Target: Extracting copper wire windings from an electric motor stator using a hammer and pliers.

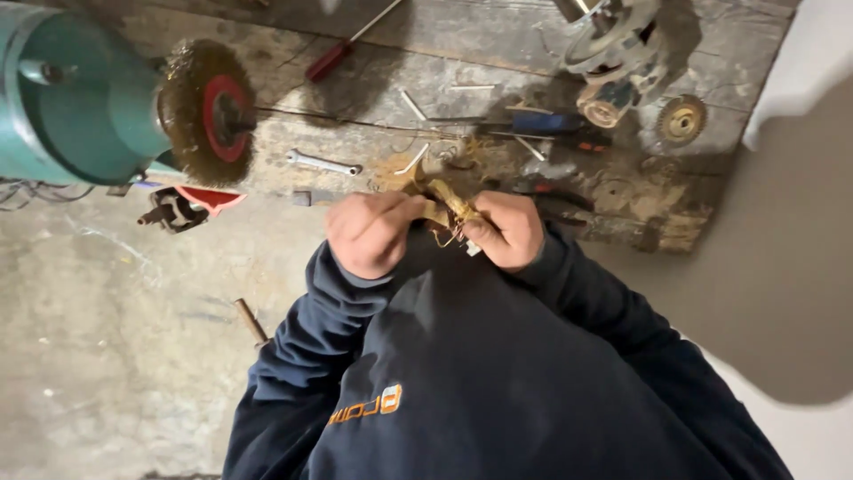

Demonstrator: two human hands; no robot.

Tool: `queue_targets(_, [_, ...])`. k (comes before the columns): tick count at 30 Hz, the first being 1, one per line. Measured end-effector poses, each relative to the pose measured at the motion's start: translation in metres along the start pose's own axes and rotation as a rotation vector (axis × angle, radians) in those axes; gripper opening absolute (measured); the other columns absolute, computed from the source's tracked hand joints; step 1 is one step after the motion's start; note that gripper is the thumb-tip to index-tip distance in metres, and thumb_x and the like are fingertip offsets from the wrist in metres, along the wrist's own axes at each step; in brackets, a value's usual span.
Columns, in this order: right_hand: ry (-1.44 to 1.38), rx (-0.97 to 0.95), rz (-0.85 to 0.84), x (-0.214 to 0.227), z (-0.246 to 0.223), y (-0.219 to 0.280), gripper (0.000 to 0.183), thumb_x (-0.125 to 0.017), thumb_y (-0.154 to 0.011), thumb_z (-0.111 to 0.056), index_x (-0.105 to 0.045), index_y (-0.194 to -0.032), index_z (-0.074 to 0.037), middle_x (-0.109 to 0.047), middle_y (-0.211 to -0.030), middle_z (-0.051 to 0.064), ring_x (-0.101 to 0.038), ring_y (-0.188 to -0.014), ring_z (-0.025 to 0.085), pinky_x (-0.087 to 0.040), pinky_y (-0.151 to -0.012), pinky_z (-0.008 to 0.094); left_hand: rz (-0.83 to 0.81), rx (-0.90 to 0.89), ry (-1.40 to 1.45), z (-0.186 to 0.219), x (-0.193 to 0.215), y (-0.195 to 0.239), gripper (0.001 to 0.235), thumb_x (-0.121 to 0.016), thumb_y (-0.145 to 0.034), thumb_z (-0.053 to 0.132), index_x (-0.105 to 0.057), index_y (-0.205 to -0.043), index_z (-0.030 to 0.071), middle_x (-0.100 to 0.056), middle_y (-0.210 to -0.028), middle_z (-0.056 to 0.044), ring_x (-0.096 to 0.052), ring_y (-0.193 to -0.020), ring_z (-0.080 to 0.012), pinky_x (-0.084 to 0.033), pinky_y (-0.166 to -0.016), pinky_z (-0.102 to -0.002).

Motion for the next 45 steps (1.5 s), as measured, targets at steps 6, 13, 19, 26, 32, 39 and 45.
queue_targets(6, [0.125, -0.052, 0.082, -0.003, -0.01, -0.006, 0.033, -0.06, -0.108, -0.032, -0.065, -0.102, 0.0, -0.059, -0.082, 0.011, -0.058, -0.071, 0.023, -0.046, -0.065, 0.033, -0.048, -0.25, 0.06, 0.016, 0.003, -0.009, 0.027, -0.073, -0.082, 0.003, -0.074, -0.109, 0.005, -0.07, -0.098, -0.005, -0.067, -0.08, -0.0209, -0.055, -0.068, -0.035])
queue_targets(13, [-0.497, -0.313, 0.242, -0.024, 0.076, 0.027, 0.045, -0.058, -0.11, -0.037, -0.061, -0.126, 0.005, -0.058, -0.09, -0.004, -0.047, -0.079, 0.005, -0.04, -0.07, 0.024, -0.09, 0.241, 0.491, 0.016, -0.03, 0.016, 0.004, -0.065, -0.104, 0.007, -0.064, -0.106, 0.004, -0.071, -0.114, -0.013, -0.072, -0.103, -0.0265, -0.058, -0.091, -0.035])
queue_targets(19, [-0.594, -0.328, -0.034, -0.011, 0.027, -0.003, 0.054, -0.061, -0.104, -0.04, -0.057, -0.135, 0.004, -0.061, -0.104, -0.004, -0.051, -0.09, 0.004, -0.043, -0.076, 0.021, 0.006, 0.488, 0.84, 0.009, -0.041, 0.024, 0.018, -0.053, -0.114, 0.018, -0.056, -0.111, 0.001, -0.072, -0.115, -0.014, -0.07, -0.109, -0.0202, -0.056, -0.099, -0.033])
queue_targets(26, [-0.682, -0.417, -0.111, -0.023, 0.033, -0.002, 0.042, -0.064, -0.103, -0.036, -0.062, -0.121, 0.002, -0.067, -0.1, 0.0, -0.06, -0.087, 0.007, -0.049, -0.078, 0.025, 0.025, 0.66, 1.011, 0.005, -0.054, 0.03, 0.018, -0.054, -0.113, 0.019, -0.049, -0.109, 0.003, -0.073, -0.106, -0.012, -0.068, -0.097, -0.0167, -0.054, -0.093, -0.029])
queue_targets(32, [-0.866, -0.382, 0.142, -0.028, 0.073, 0.014, 0.035, -0.063, -0.113, -0.032, -0.057, -0.125, 0.001, -0.064, -0.101, 0.002, -0.054, -0.083, 0.006, -0.043, -0.073, 0.024, 0.061, 0.319, 0.9, 0.008, -0.044, 0.012, 0.015, -0.053, -0.114, 0.02, -0.051, -0.106, 0.008, -0.07, -0.099, -0.009, -0.07, -0.091, -0.0186, -0.049, -0.105, -0.041])
queue_targets(39, [-0.972, -0.309, 0.254, -0.03, 0.061, -0.003, 0.034, -0.053, -0.111, -0.032, -0.051, -0.129, -0.003, -0.068, -0.111, 0.008, -0.066, -0.095, 0.014, -0.054, -0.084, 0.031, -0.104, 0.239, 0.947, 0.008, -0.06, 0.014, 0.012, -0.059, -0.108, 0.018, -0.056, -0.101, 0.009, -0.068, -0.093, -0.007, -0.067, -0.091, -0.0231, -0.055, -0.096, -0.042])
queue_targets(45, [-0.747, -0.225, 0.468, -0.024, 0.043, -0.009, 0.032, -0.057, -0.111, -0.024, -0.049, -0.133, -0.002, -0.064, -0.115, 0.006, -0.06, -0.102, 0.012, -0.052, -0.091, 0.029, -0.195, 0.045, 0.958, 0.012, -0.055, -0.014, 0.013, -0.06, -0.108, 0.015, -0.056, -0.099, 0.007, -0.066, -0.092, -0.008, -0.067, -0.089, -0.0285, -0.054, -0.1, -0.047])
Point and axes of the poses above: each hand's wrist, its own y-axis away from the middle knuckle, its own x-axis out of the back of the hand, z = x × y, the point moved 3 cm from there along -y, towards the middle knuckle
